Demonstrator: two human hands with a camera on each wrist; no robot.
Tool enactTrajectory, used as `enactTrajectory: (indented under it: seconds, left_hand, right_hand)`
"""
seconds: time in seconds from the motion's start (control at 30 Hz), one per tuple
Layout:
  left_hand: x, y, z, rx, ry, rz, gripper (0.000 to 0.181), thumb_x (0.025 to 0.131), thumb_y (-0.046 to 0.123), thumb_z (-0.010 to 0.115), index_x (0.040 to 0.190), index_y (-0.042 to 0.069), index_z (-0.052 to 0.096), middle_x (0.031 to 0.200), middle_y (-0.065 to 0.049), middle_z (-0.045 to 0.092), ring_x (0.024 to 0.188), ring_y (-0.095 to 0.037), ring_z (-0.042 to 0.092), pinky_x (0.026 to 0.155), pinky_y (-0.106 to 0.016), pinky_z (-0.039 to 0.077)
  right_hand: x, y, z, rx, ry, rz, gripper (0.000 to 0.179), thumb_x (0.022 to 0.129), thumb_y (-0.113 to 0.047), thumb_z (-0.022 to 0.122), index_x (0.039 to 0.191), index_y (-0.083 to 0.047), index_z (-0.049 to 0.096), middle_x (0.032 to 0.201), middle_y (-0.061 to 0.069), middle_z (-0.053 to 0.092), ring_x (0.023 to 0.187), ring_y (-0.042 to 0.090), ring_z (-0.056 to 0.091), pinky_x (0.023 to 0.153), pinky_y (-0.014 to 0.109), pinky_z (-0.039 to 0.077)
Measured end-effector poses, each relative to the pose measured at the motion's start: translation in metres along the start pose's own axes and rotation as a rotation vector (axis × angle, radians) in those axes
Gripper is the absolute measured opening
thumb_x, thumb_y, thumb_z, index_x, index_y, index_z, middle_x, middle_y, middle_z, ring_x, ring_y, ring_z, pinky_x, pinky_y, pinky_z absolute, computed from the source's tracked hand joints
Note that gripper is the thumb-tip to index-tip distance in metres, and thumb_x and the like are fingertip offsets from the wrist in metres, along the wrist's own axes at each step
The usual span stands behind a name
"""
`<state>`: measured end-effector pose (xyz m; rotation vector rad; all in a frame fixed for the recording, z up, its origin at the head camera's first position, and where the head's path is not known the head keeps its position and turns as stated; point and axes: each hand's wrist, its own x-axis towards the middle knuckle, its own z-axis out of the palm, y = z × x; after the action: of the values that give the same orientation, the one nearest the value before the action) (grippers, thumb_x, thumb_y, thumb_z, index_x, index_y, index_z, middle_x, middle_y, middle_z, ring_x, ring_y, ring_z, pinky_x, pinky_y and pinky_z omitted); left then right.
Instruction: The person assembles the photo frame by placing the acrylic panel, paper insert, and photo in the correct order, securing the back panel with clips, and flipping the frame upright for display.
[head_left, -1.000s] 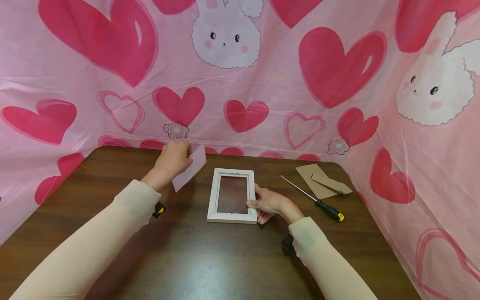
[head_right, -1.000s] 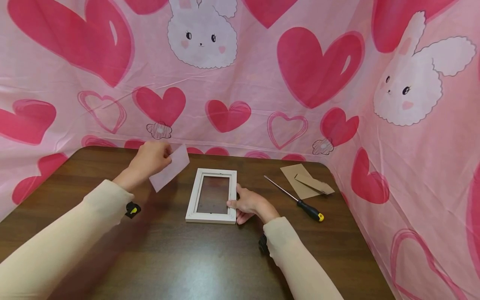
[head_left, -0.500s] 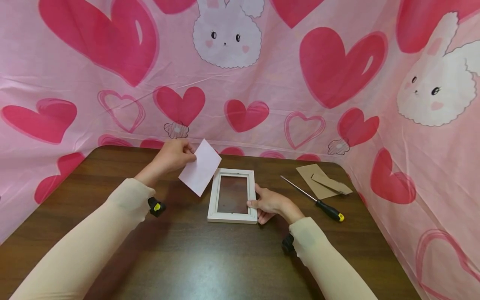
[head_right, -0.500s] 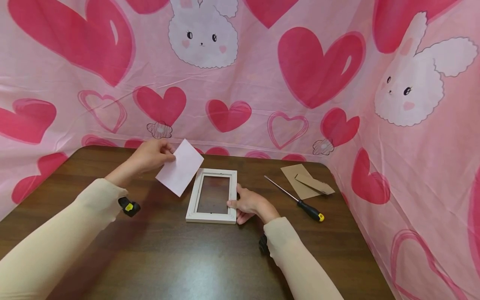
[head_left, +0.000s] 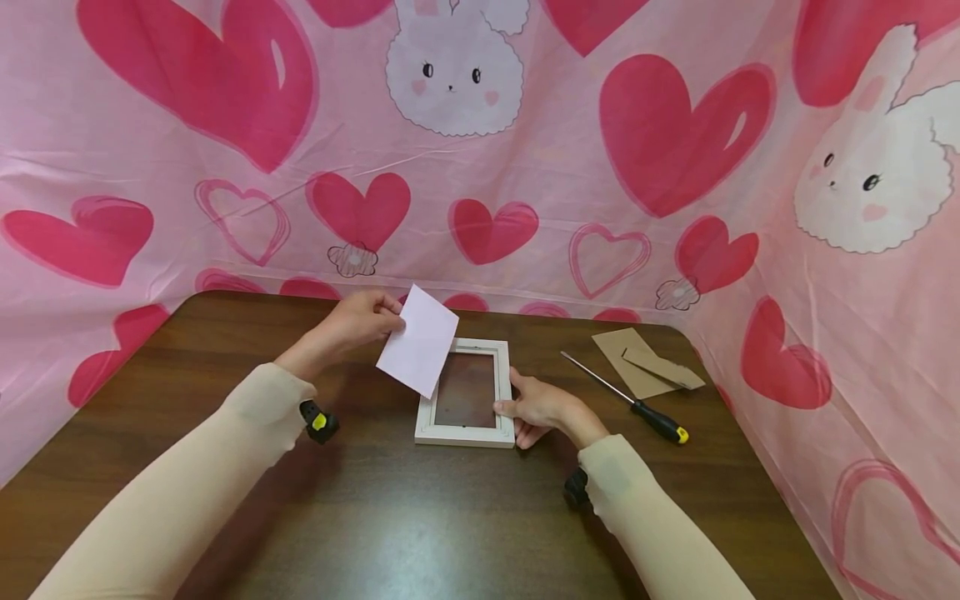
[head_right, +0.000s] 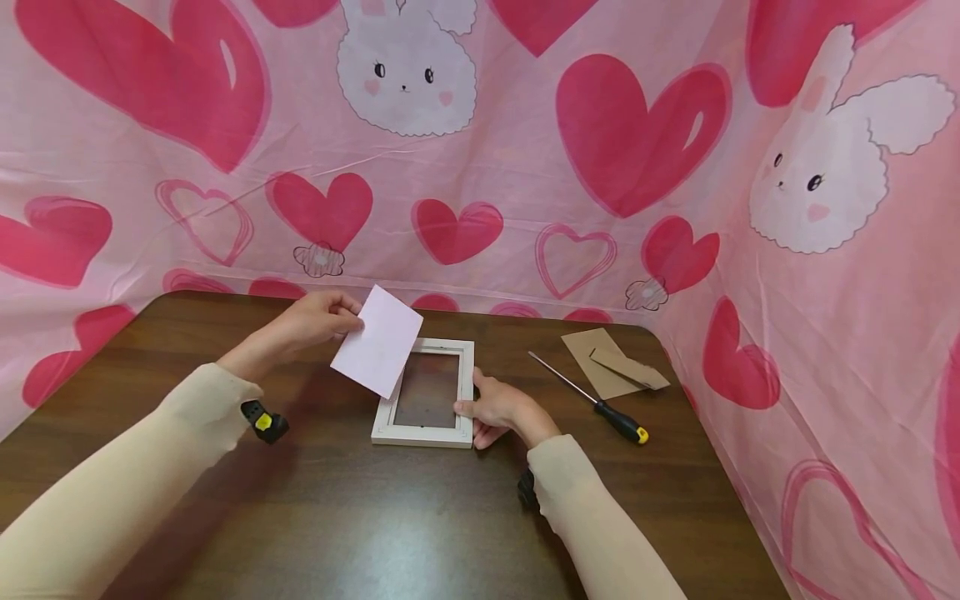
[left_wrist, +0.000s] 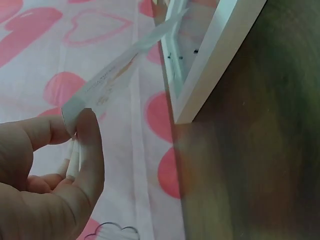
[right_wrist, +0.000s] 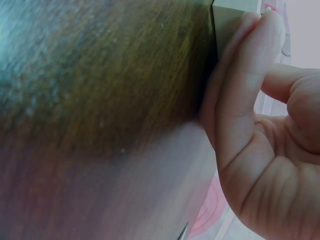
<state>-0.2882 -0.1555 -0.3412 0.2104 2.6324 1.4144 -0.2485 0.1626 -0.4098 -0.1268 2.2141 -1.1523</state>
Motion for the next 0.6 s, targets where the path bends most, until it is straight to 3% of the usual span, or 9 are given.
enactTrajectory:
  seconds: [0.27,0.4,0.6]
  left_hand:
    - [0.004,-0.009,0.022,-0.179,-0.08,-0.069,0.029,0.1,0.008,0.065,0.124,-0.007,0.06,0.112,-0.018,0.068,0.096,-0.023,0.064,0.096,-0.043,0.056]
    - [0.006,-0.013,0.032,-0.235,-0.087,-0.115,0.034,0.099,0.008,0.068,0.128,-0.008,0.059,0.118,-0.02,0.067,0.099,-0.025,0.066,0.105,-0.048,0.055]
    - [0.006,-0.017,0.042,-0.288,-0.12,-0.13,0.035,0.1,0.007,0.066,0.129,-0.009,0.056,0.124,-0.024,0.062,0.106,-0.029,0.066,0.107,-0.051,0.053]
  right_hand:
    - [0.001,0.001,0.0,0.003,0.0,-0.002,0.084,0.109,-0.019,0.062,0.17,-0.007,0.005,0.065,0.012,0.058,0.048,0.016,0.061,0.05,0.033,0.059]
    - [0.001,0.0,0.0,-0.001,-0.001,0.005,0.086,0.109,-0.019,0.061,0.171,-0.007,0.002,0.065,0.011,0.058,0.048,0.016,0.061,0.051,0.032,0.059]
    - [0.0,0.0,0.0,-0.003,0.0,0.011,0.089,0.109,-0.02,0.062,0.171,-0.008,-0.001,0.065,0.011,0.058,0.048,0.016,0.061,0.051,0.032,0.059]
